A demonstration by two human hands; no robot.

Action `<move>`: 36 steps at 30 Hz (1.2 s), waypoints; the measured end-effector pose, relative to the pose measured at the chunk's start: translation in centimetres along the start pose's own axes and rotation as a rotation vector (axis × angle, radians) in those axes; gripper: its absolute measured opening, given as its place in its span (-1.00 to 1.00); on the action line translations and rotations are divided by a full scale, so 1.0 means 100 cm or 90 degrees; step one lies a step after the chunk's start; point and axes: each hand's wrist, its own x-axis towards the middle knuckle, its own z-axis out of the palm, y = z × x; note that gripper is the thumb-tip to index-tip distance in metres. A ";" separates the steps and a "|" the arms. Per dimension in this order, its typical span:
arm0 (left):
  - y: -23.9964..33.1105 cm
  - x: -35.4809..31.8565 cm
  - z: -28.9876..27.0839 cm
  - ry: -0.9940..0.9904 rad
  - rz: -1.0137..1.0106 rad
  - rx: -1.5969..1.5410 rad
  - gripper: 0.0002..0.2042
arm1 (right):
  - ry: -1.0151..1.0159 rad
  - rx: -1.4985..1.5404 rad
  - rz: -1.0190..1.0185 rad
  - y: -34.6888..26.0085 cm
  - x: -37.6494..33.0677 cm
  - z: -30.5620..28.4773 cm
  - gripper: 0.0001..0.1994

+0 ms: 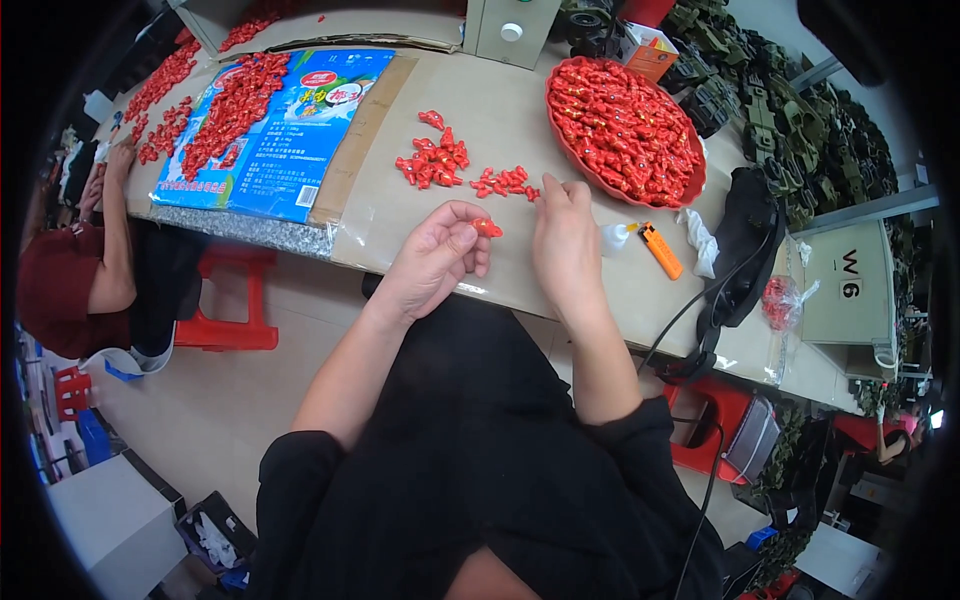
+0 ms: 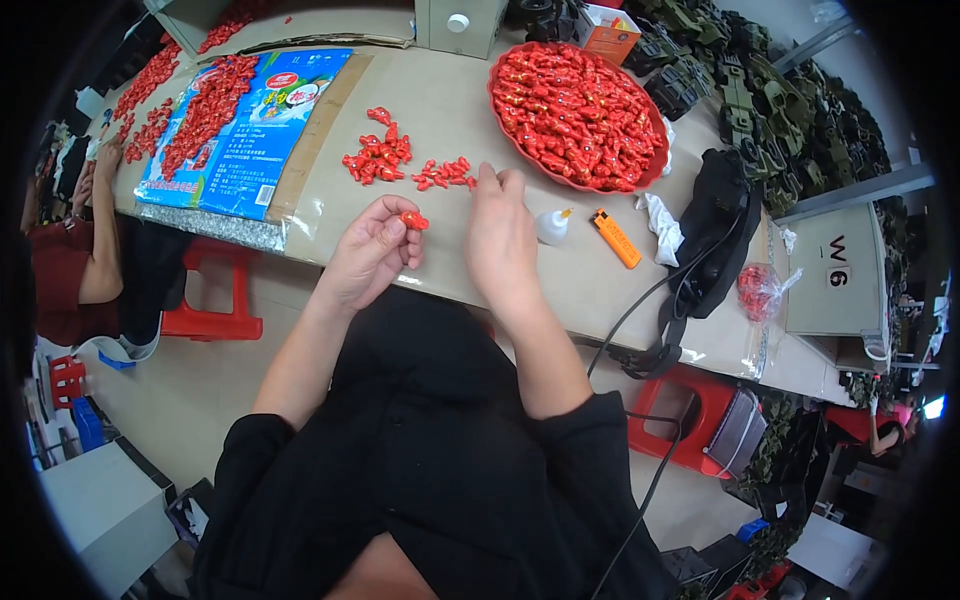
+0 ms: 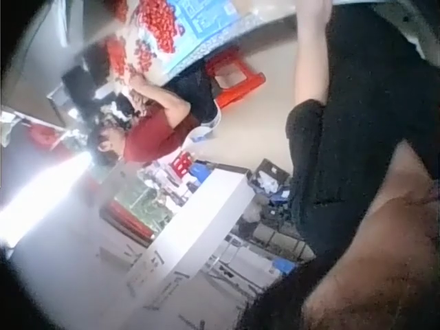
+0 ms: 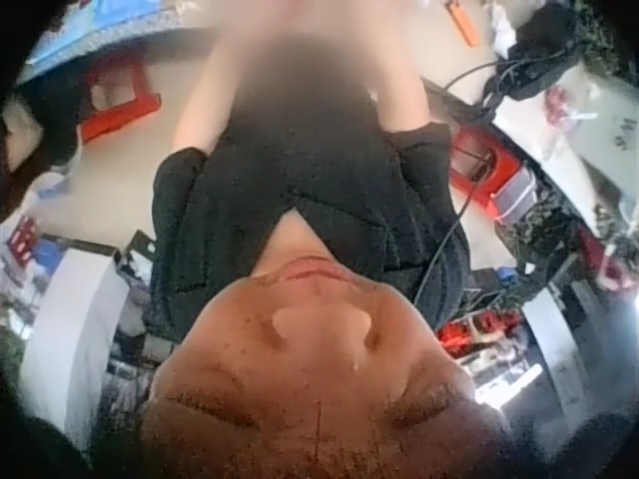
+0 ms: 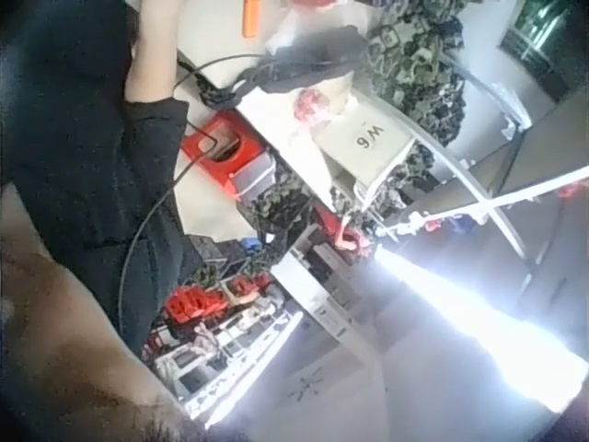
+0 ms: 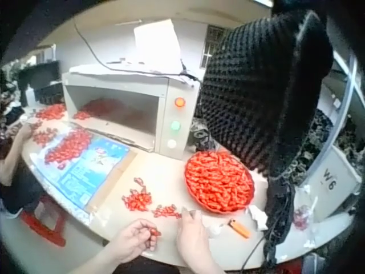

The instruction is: The person assembles small red plastic components by hand, joining them together with glue from a glue bottle.

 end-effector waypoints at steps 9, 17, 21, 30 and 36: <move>-0.001 -0.001 -0.003 -0.010 0.006 -0.026 -0.84 | -0.080 -0.067 0.005 0.005 -0.005 0.000 -0.85; -0.001 0.000 -0.005 -0.010 0.000 -0.043 -0.84 | -0.246 0.952 0.396 0.020 -0.032 -0.013 -0.84; 0.000 0.000 -0.004 -0.009 0.000 -0.036 -0.84 | -0.274 1.071 0.475 0.025 -0.038 -0.018 -0.84; -0.001 0.001 0.000 0.006 0.005 -0.010 -0.84 | -0.262 1.072 0.435 0.029 -0.044 -0.023 -0.85; -0.005 -0.002 0.019 0.020 0.007 0.081 -0.84 | -0.213 1.074 0.382 0.036 -0.047 -0.020 -0.91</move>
